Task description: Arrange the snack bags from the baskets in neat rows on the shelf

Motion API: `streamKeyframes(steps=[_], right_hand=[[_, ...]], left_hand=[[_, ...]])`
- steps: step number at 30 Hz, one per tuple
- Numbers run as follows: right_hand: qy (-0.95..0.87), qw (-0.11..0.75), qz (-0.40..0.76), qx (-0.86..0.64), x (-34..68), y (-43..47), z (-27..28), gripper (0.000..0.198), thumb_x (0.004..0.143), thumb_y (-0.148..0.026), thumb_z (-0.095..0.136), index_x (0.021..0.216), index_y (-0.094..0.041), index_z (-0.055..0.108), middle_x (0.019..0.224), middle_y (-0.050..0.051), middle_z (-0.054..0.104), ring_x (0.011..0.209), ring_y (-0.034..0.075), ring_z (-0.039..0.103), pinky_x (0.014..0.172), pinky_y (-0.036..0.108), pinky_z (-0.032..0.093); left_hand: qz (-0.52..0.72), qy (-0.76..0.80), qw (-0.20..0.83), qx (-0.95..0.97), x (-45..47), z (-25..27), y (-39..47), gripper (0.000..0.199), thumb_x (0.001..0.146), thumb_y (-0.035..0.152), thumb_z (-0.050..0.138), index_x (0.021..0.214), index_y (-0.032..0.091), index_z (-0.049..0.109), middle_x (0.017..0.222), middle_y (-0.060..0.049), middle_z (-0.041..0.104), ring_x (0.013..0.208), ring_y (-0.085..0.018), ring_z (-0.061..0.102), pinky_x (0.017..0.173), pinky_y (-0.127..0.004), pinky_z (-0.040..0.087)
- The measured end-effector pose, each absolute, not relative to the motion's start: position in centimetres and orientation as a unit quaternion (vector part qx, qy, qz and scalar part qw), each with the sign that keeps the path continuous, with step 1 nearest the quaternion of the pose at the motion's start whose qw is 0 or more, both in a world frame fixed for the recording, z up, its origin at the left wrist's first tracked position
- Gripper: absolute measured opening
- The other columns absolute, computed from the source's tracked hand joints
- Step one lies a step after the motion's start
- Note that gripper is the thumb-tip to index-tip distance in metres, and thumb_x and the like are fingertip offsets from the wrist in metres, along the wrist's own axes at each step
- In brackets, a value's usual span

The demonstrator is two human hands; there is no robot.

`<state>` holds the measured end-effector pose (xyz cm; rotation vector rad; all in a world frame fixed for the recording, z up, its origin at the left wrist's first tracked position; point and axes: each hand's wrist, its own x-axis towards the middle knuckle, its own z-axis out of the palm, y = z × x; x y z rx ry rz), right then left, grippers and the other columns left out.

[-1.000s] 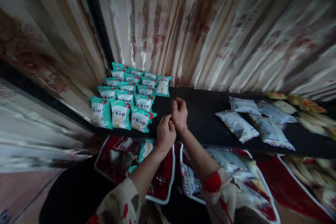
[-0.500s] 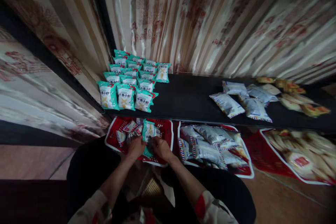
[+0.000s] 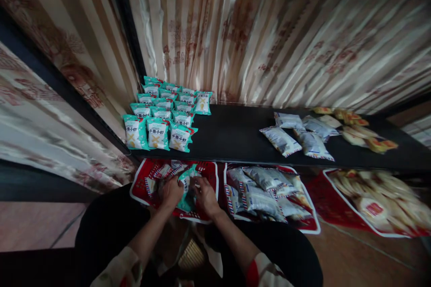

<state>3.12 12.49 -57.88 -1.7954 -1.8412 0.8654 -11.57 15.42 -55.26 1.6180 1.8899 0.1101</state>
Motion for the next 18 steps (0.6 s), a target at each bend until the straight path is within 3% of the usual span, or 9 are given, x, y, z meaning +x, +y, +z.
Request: streamKeyframes(steps=[3, 6, 9, 13, 16, 18], right_hand=[[-0.722, 0.245, 0.231, -0.604, 4.1, 13.1, -55.7, 0.042, 0.082, -0.016, 0.053, 0.124, -0.021, 0.054, 0.126, 0.012, 0.055, 0.118, 0.025, 0.048, 0.1, 0.045, 0.039], [-0.772, 0.207, 0.256, -0.544, 4.9, 13.6, -53.9, 0.053, 0.075, -0.019, 0.065, 0.127, -0.021, 0.052, 0.125, 0.012, 0.057, 0.12, 0.028, 0.047, 0.103, 0.047, 0.036], [-0.754, 0.188, 0.324, -0.539, 5.7, 13.5, -52.3, 0.049, 0.075, -0.024, 0.066, 0.123, -0.018, 0.056, 0.116, 0.012, 0.062, 0.11, 0.026, 0.054, 0.096, 0.041, 0.042], [-0.705, 0.22, 0.41, -0.535, 7.0, 12.6, -50.2, 0.031, 0.078, -0.035, 0.062, 0.104, -0.018, 0.066, 0.097, 0.007, 0.067, 0.09, 0.022, 0.062, 0.081, 0.033, 0.048], [-0.649, 0.253, 0.474, -0.539, 8.2, 11.9, -48.9, 0.033, 0.077, -0.042, 0.062, 0.1, -0.019, 0.067, 0.089, 0.002, 0.068, 0.082, 0.02, 0.062, 0.074, 0.03, 0.049], [-0.61, 0.294, 0.494, -0.545, 9.1, 11.9, -48.2, 0.037, 0.075, -0.044, 0.063, 0.102, -0.019, 0.065, 0.091, 0.002, 0.069, 0.083, 0.02, 0.062, 0.076, 0.03, 0.049]], left_hand=[[0.036, 0.675, 0.309, 0.669, -12.7, -52.7, 15.6, 0.027, 0.086, 0.021, 0.042, 0.101, 0.018, 0.064, 0.104, -0.009, 0.068, 0.101, -0.019, 0.061, 0.089, -0.027, 0.042], [0.037, 0.63, 0.303, 0.714, -13.7, -50.5, 15.7, 0.028, 0.088, 0.023, 0.04, 0.103, 0.019, 0.063, 0.104, -0.007, 0.068, 0.1, -0.018, 0.061, 0.089, -0.027, 0.041], [0.037, 0.561, 0.288, 0.776, -13.9, -48.3, 15.8, 0.026, 0.088, 0.021, 0.04, 0.099, 0.019, 0.063, 0.1, -0.006, 0.068, 0.097, -0.018, 0.061, 0.085, -0.026, 0.042], [0.043, 0.491, 0.247, 0.834, -12.7, -45.1, 15.7, 0.024, 0.09, 0.022, 0.039, 0.09, 0.019, 0.062, 0.091, -0.004, 0.067, 0.089, -0.018, 0.062, 0.078, -0.027, 0.044], [0.057, 0.465, 0.206, 0.859, -10.9, -43.1, 15.7, 0.026, 0.091, 0.027, 0.038, 0.086, 0.02, 0.062, 0.088, -0.003, 0.066, 0.085, -0.018, 0.062, 0.075, -0.028, 0.046], [0.106, 0.457, 0.162, 0.868, -9.6, -42.2, 15.7, 0.025, 0.092, 0.026, 0.038, 0.093, 0.02, 0.062, 0.091, -0.005, 0.066, 0.088, -0.019, 0.061, 0.078, -0.031, 0.048]])
